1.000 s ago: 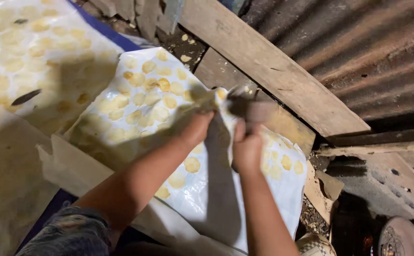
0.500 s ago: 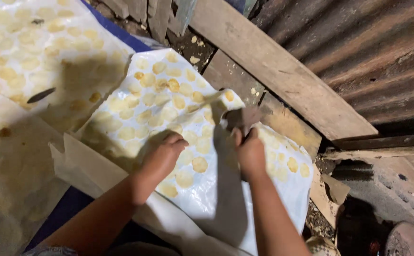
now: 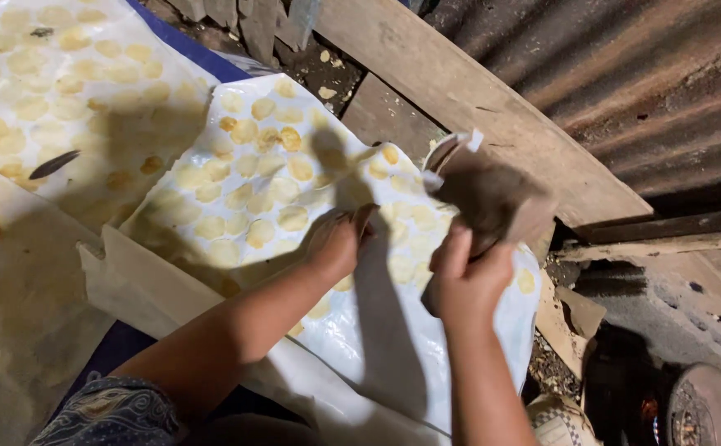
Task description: Cracking nuts using a stone and then flattening them with a wooden mallet
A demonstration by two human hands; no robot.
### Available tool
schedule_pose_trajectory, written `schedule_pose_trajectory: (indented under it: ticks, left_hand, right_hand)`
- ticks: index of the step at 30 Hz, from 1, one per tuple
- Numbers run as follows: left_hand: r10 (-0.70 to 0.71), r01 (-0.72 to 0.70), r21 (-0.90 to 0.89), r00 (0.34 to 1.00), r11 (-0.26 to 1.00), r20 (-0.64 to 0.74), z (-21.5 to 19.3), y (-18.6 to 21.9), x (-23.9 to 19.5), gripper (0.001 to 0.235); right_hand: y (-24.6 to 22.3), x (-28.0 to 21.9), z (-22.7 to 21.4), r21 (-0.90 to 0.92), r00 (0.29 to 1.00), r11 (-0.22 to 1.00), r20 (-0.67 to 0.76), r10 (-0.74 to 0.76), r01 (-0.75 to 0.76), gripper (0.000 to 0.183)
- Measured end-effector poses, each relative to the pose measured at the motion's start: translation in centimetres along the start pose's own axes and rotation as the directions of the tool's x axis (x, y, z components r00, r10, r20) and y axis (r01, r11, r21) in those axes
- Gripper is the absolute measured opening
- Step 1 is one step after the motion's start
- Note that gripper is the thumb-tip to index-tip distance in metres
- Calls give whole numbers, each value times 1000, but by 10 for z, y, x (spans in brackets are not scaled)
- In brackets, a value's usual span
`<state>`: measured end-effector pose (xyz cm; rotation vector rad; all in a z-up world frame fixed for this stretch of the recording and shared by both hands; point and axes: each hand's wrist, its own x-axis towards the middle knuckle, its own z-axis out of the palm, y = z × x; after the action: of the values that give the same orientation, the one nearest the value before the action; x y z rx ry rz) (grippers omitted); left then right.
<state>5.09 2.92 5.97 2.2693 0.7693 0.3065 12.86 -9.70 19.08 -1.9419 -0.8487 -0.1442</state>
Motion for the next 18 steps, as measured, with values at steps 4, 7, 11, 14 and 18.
schedule_pose_trajectory:
  ticks: [4,7,11,14,18]
  left_hand:
    - [75,-55,148,988,987,-138,33,-52,-3,41]
    - [23,37,204,958,978,-284,17,-53,-19,48]
    - [46,24,263,965,964,-257,5,-43,-45,55]
    - [21,34,263,979,964,-202,1,-44,-39,55]
    - [-32,40,374,999,926,-27,-2,-36,-41,68]
  right_hand:
    - [68,-39,45,-254,934,954,274,231,-161,44]
    - [98,-27,60,-574,751,814,502,430,-83,44]
    - [81,-10,43,-536,708,836,545,450,-118,53]
    - [51,-8,41,-515,760,841,477,441,-165,55]
    - [110,-37,75,-547,752,808,434,496,-217,48]
